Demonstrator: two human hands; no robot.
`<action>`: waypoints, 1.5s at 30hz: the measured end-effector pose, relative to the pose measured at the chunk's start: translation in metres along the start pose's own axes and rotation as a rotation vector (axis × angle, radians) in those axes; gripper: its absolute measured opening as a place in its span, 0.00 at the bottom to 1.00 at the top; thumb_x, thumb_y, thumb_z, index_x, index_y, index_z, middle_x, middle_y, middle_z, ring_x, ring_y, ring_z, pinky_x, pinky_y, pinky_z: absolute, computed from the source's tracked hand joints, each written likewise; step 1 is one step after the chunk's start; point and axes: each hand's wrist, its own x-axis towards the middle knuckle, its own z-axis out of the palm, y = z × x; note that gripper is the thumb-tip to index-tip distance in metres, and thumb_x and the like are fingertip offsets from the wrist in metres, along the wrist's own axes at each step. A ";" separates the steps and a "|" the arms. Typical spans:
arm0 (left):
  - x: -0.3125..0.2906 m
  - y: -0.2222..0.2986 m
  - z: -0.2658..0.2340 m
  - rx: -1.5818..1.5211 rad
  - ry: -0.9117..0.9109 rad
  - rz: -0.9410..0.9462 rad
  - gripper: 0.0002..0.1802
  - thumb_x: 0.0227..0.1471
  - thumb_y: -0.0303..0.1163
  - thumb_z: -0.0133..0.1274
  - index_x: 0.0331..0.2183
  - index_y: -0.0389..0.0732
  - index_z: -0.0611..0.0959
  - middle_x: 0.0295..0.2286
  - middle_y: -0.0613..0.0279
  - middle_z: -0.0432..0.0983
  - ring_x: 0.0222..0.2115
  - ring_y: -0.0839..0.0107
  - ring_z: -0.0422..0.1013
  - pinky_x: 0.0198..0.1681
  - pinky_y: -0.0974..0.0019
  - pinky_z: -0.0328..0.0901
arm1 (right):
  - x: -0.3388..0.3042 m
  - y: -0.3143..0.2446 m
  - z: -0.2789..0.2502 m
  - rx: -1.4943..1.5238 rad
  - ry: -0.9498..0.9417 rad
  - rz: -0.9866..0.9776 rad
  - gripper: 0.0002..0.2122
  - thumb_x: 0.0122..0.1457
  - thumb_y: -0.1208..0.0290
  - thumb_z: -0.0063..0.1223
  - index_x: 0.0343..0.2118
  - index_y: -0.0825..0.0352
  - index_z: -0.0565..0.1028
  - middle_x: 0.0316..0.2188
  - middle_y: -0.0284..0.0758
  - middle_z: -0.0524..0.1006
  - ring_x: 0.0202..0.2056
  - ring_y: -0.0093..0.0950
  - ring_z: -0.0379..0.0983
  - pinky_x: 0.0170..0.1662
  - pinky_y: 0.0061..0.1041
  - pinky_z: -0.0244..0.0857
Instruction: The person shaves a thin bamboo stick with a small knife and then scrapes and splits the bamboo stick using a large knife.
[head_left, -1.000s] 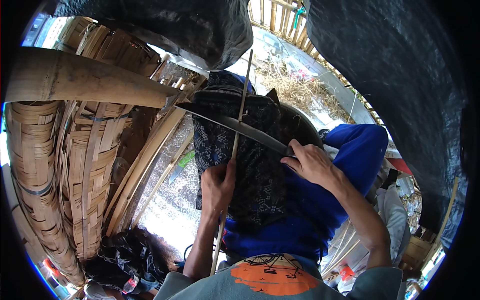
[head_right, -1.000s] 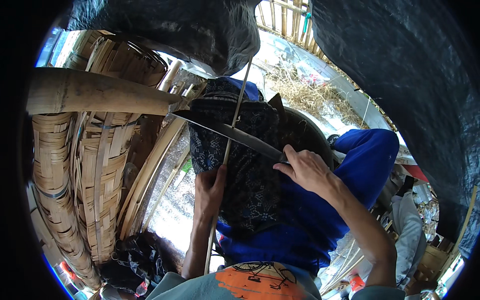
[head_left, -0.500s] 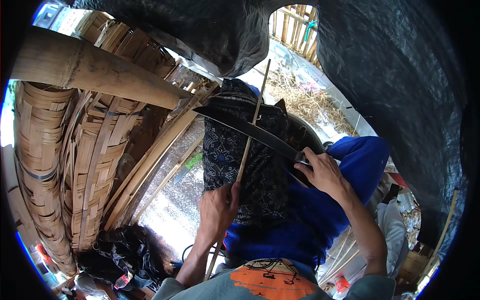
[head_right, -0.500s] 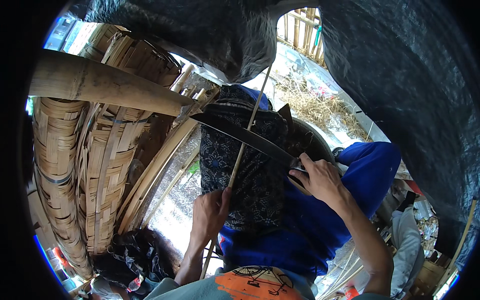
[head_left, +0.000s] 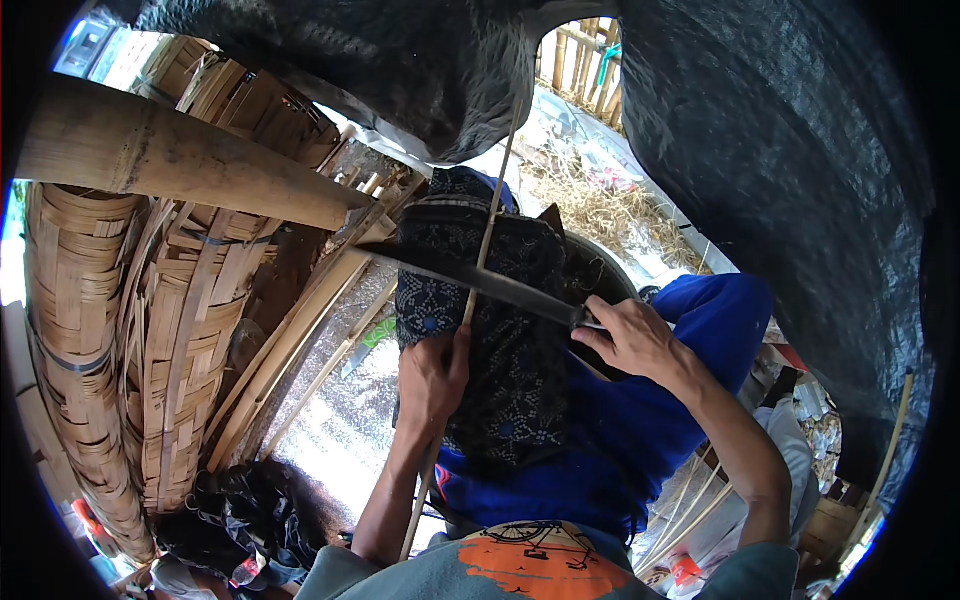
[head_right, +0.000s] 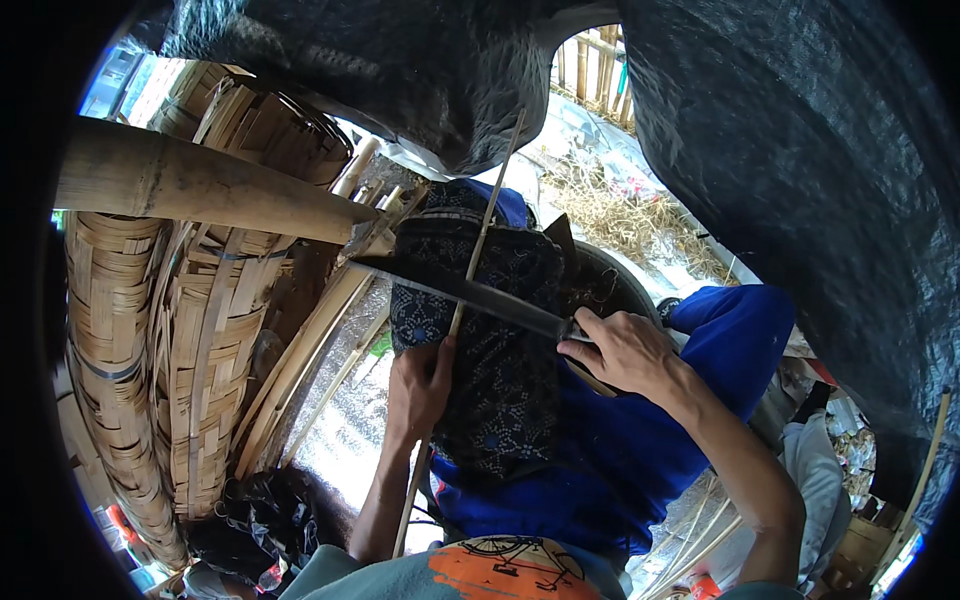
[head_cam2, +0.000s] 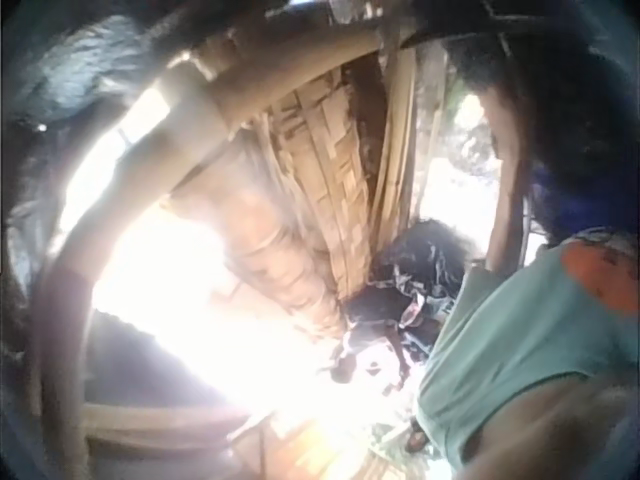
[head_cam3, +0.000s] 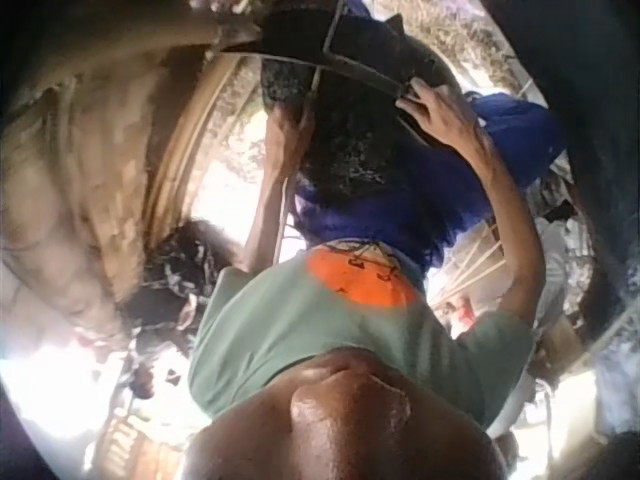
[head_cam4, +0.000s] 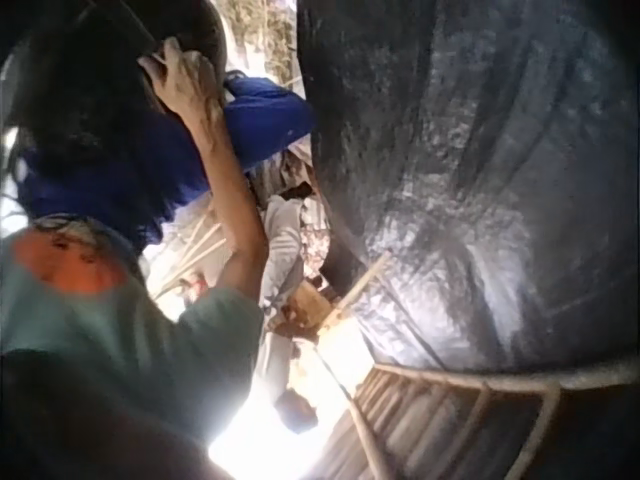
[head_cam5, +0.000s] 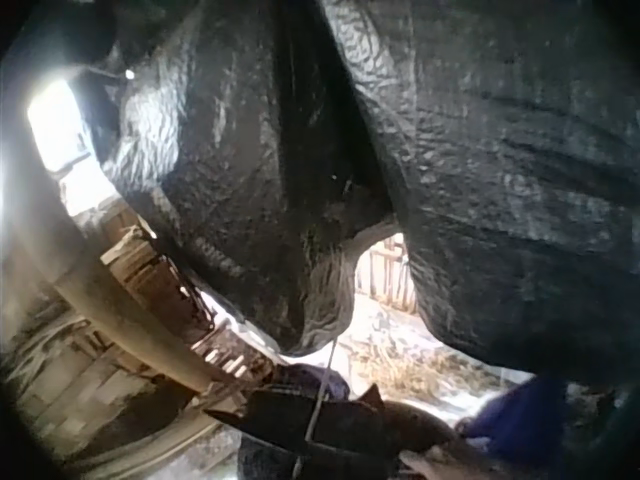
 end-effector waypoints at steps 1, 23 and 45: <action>-0.003 0.000 0.000 -0.025 -0.025 -0.044 0.23 0.55 0.40 0.49 0.17 0.31 0.78 0.11 0.44 0.67 0.13 0.47 0.67 0.19 0.54 0.59 | 0.002 0.001 -0.001 0.000 -0.003 0.001 0.18 0.57 0.56 0.54 0.30 0.70 0.70 0.11 0.45 0.71 0.15 0.41 0.72 0.18 0.36 0.64; -0.047 -0.009 -0.005 -0.114 -0.137 -0.053 0.23 0.57 0.37 0.47 0.16 0.31 0.75 0.08 0.50 0.62 0.08 0.65 0.57 0.15 0.61 0.52 | 0.011 0.014 0.016 -0.026 0.084 0.039 0.19 0.57 0.53 0.54 0.26 0.68 0.71 0.11 0.43 0.72 0.17 0.42 0.73 0.20 0.36 0.65; -0.060 -0.019 -0.030 -0.227 -0.310 -0.203 0.27 0.59 0.40 0.47 0.15 0.30 0.72 0.08 0.63 0.58 0.13 0.80 0.52 0.15 0.65 0.48 | 0.015 0.028 0.021 0.077 0.205 0.162 0.17 0.59 0.56 0.53 0.31 0.70 0.71 0.11 0.45 0.70 0.17 0.43 0.73 0.19 0.37 0.62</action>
